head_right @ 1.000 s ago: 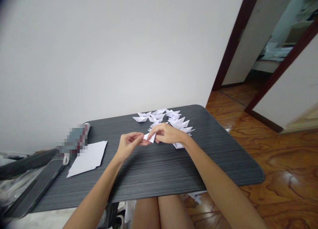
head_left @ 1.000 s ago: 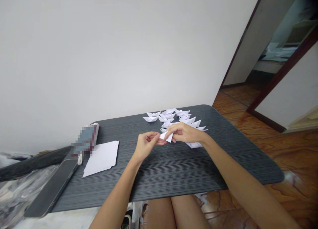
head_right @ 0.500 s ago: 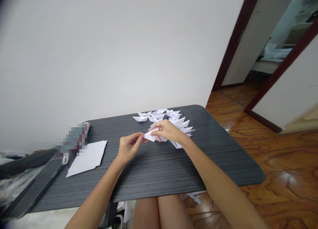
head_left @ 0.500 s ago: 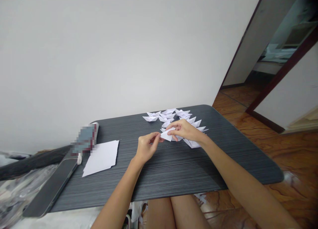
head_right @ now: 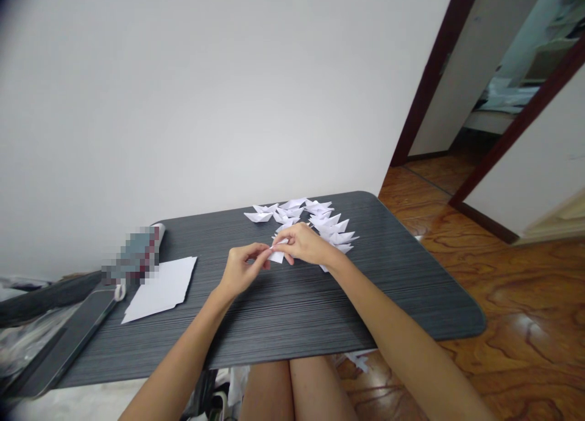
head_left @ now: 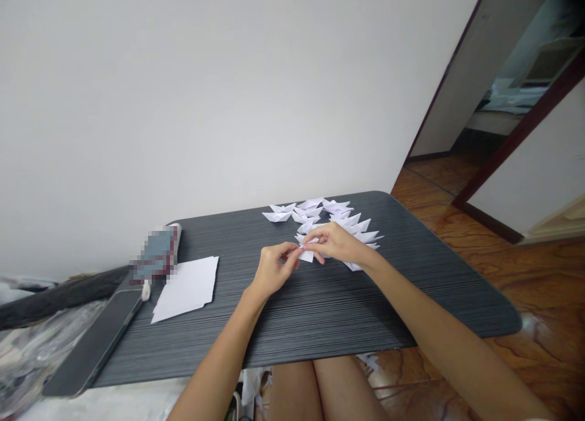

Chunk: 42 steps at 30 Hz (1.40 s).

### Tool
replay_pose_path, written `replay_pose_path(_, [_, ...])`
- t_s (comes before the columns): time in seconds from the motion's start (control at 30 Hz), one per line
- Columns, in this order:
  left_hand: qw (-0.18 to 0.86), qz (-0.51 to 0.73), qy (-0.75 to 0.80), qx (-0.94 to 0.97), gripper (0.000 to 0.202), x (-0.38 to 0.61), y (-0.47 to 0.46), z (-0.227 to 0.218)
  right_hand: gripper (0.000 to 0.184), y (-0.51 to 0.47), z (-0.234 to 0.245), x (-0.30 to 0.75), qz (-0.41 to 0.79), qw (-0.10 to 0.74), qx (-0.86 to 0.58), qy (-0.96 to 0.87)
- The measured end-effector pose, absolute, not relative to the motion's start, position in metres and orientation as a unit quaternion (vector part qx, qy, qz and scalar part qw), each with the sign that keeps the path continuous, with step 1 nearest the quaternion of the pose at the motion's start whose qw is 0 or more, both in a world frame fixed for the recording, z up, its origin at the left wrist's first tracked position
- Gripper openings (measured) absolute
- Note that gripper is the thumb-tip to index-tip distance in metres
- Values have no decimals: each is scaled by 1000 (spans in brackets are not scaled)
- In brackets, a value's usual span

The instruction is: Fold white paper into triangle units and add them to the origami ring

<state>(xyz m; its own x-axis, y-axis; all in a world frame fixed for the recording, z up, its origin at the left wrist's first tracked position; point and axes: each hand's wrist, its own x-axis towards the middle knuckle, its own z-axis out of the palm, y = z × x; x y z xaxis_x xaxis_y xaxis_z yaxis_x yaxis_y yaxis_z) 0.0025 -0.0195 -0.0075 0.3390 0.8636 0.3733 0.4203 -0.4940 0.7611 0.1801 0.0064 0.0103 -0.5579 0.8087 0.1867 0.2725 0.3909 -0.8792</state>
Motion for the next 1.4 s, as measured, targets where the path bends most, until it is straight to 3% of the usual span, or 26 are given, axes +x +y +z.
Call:
replay_pose_path(0.57, [449, 389, 409, 692, 30, -2, -16, -8, 19, 11, 6, 182, 443, 341, -368, -743])
replay_pose_path(0.8, [562, 387, 367, 631, 41, 0, -15, -5, 14, 7, 2, 172, 463, 375, -278, -754])
replay_pose_path(1.0, [565, 436, 355, 604, 43, -2, -14, -11, 33, 3, 6, 168, 499, 413, -251, -719])
replay_pose_path(1.4, [546, 468, 369, 589, 33, 1, -12, -9, 35, 3, 6, 167, 478, 427, -258, -723])
